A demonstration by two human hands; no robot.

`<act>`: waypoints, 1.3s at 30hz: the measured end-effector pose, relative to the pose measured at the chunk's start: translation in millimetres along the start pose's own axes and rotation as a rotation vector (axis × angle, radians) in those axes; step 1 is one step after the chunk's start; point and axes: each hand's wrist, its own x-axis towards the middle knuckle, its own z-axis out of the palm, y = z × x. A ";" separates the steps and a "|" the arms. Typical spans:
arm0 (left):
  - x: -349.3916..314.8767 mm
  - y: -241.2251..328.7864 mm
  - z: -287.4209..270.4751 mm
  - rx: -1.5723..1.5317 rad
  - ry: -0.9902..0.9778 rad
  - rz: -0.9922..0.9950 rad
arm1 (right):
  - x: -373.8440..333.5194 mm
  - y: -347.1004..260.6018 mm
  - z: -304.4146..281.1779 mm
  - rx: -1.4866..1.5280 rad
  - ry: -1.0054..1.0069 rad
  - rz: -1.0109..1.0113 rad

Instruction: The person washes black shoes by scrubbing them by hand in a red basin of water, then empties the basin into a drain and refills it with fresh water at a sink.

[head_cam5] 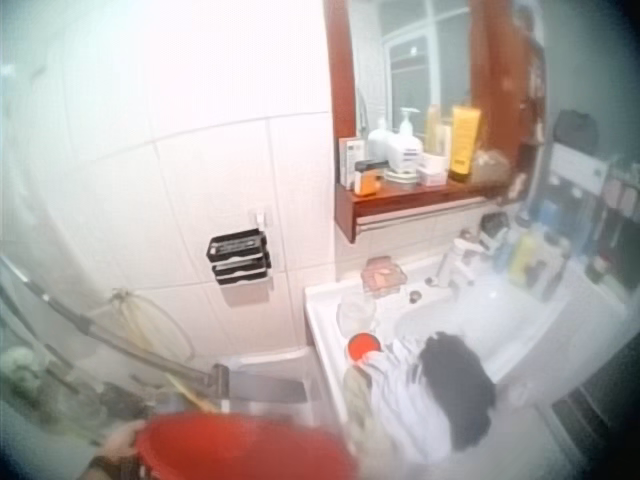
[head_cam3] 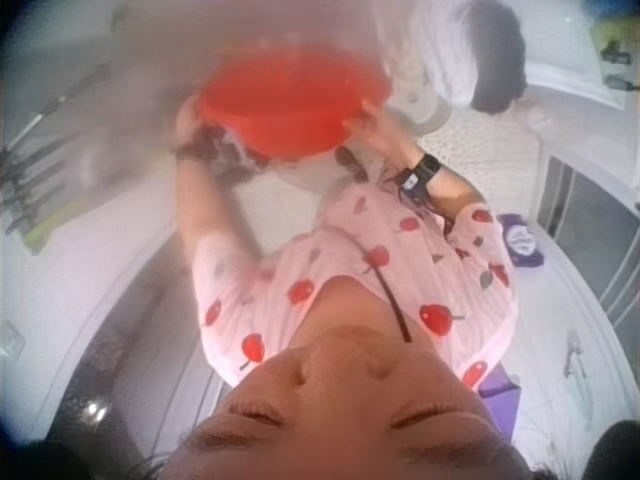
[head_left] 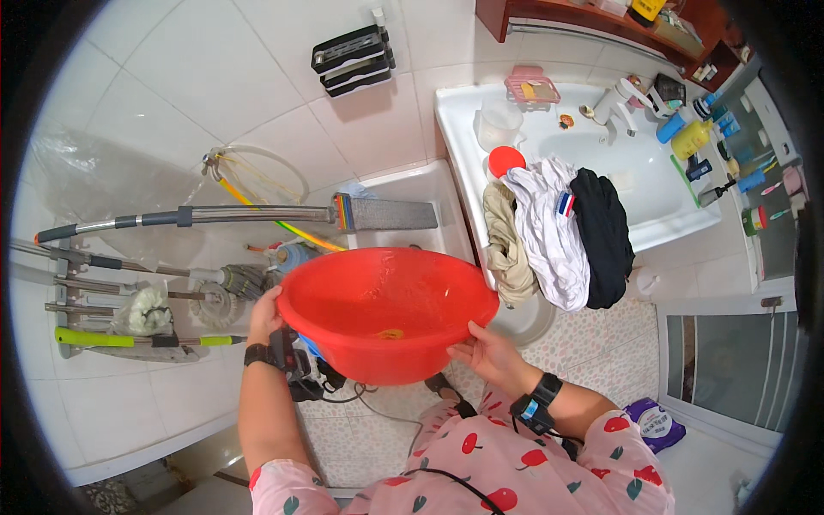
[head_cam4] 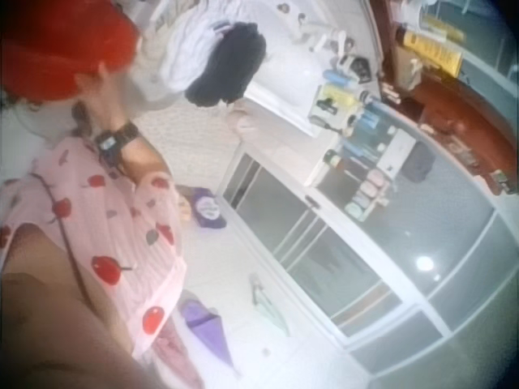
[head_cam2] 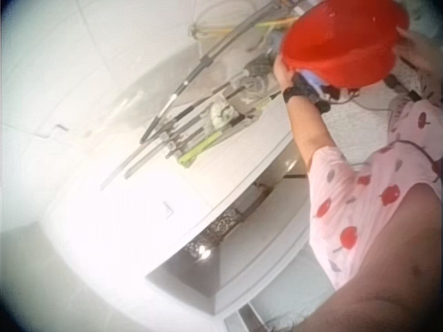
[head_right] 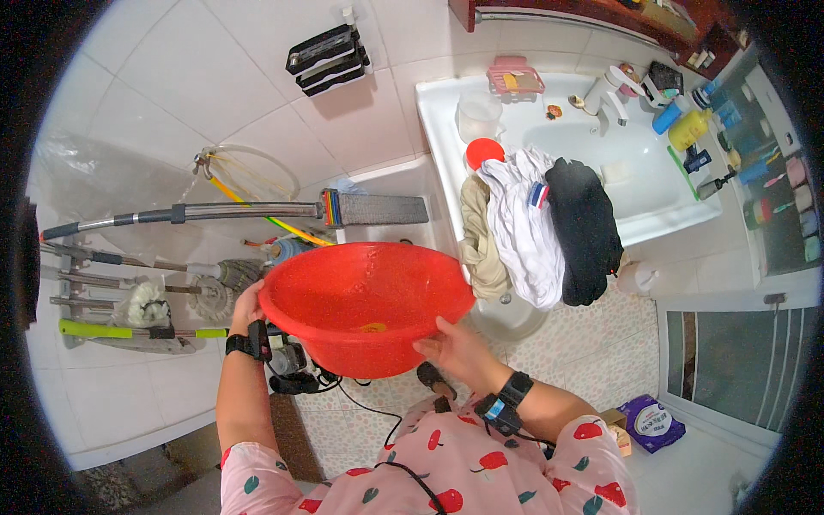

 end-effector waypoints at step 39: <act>-161.2 1.7 281.1 0.650 -0.145 0.684 | 93.5 21.4 -60.7 -0.054 0.037 0.320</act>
